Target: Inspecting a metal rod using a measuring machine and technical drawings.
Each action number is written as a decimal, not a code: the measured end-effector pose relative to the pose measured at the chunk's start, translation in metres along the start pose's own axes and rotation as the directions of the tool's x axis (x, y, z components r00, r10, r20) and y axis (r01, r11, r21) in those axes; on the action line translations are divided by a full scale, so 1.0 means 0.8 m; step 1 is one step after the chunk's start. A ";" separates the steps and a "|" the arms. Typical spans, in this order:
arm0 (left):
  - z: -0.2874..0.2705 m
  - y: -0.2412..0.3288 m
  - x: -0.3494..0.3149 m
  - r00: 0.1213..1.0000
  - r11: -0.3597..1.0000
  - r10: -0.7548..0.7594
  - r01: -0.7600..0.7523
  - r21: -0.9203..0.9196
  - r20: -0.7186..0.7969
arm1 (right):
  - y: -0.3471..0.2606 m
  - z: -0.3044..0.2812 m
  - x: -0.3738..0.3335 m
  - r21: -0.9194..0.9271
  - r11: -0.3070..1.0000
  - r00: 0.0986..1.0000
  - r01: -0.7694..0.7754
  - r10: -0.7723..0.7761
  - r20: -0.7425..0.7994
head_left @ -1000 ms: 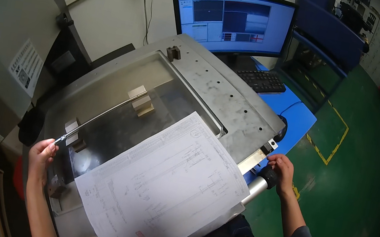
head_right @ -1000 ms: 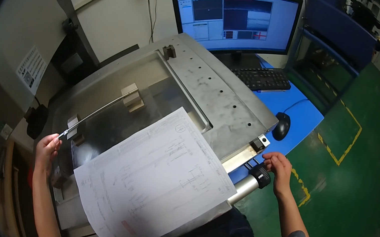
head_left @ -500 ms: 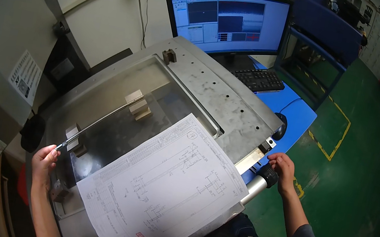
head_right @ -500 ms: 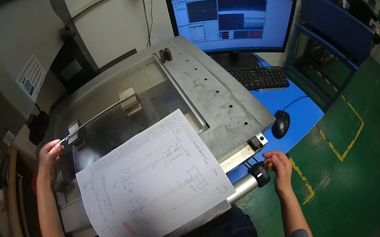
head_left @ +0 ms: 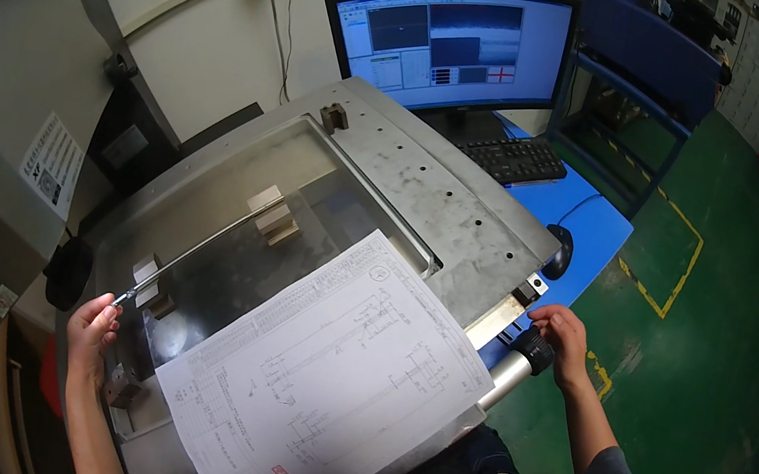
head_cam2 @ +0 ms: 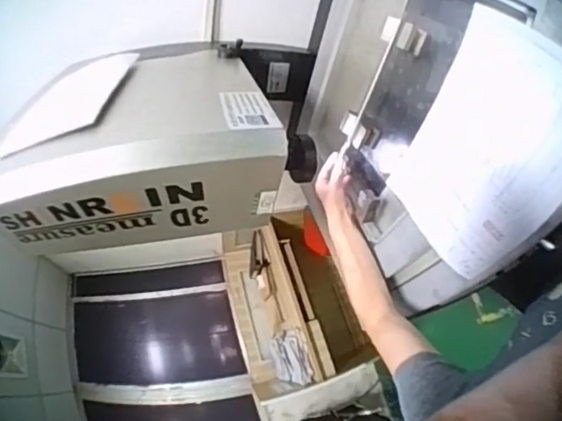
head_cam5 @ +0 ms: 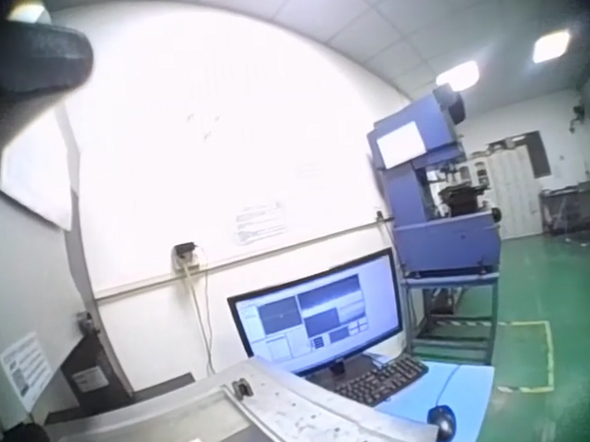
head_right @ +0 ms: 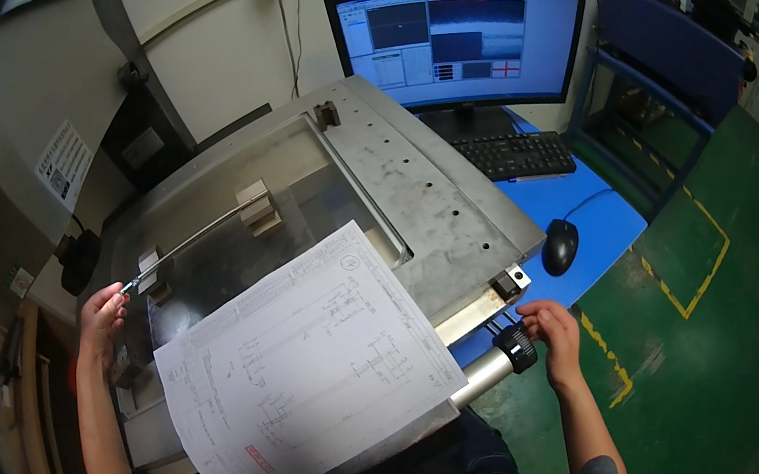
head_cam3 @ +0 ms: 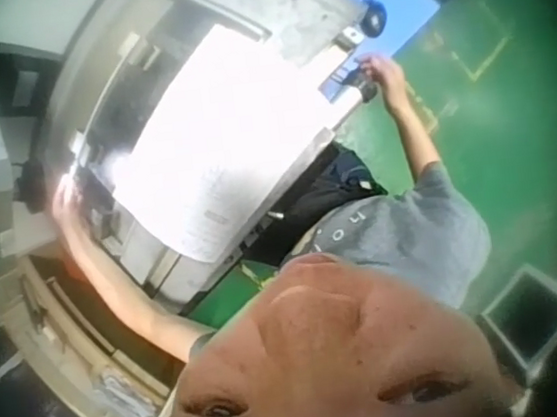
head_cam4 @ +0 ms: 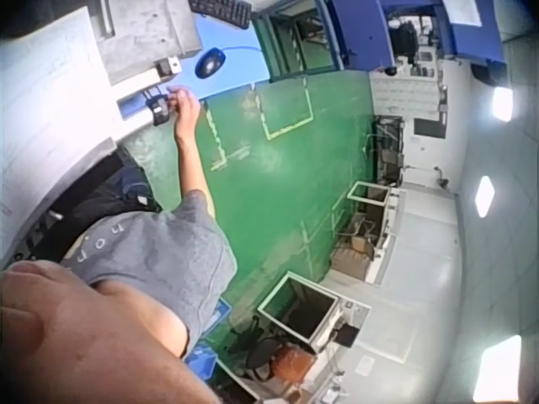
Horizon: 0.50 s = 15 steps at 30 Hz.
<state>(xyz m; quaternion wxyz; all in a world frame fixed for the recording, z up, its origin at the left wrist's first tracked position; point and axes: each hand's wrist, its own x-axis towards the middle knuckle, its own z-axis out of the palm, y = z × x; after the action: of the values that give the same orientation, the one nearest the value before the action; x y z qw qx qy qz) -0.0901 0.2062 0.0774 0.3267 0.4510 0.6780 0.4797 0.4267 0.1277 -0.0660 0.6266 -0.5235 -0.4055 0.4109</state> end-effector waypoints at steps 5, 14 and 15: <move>0.003 0.003 -0.013 0.999 1.000 0.016 -0.017 -0.012 -0.028 | -0.003 -0.002 0.001 0.020 1.000 0.993 0.024 -0.026 0.118; -0.191 -0.055 -0.152 0.876 0.701 0.468 -0.288 0.652 -0.116 | 0.005 -0.018 -0.008 -0.127 0.992 0.960 0.018 0.019 0.279; -0.183 -0.038 -0.194 0.890 0.655 0.434 -0.206 0.727 -0.138 | -0.003 -0.016 -0.013 -0.161 0.984 0.963 0.075 -0.030 0.267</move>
<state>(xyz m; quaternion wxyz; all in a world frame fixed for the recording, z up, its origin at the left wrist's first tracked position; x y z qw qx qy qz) -0.1684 0.0068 0.0983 -0.0645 0.5752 0.7573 0.3024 0.4354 0.1135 -0.0660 0.5310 -0.5049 -0.5324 0.4239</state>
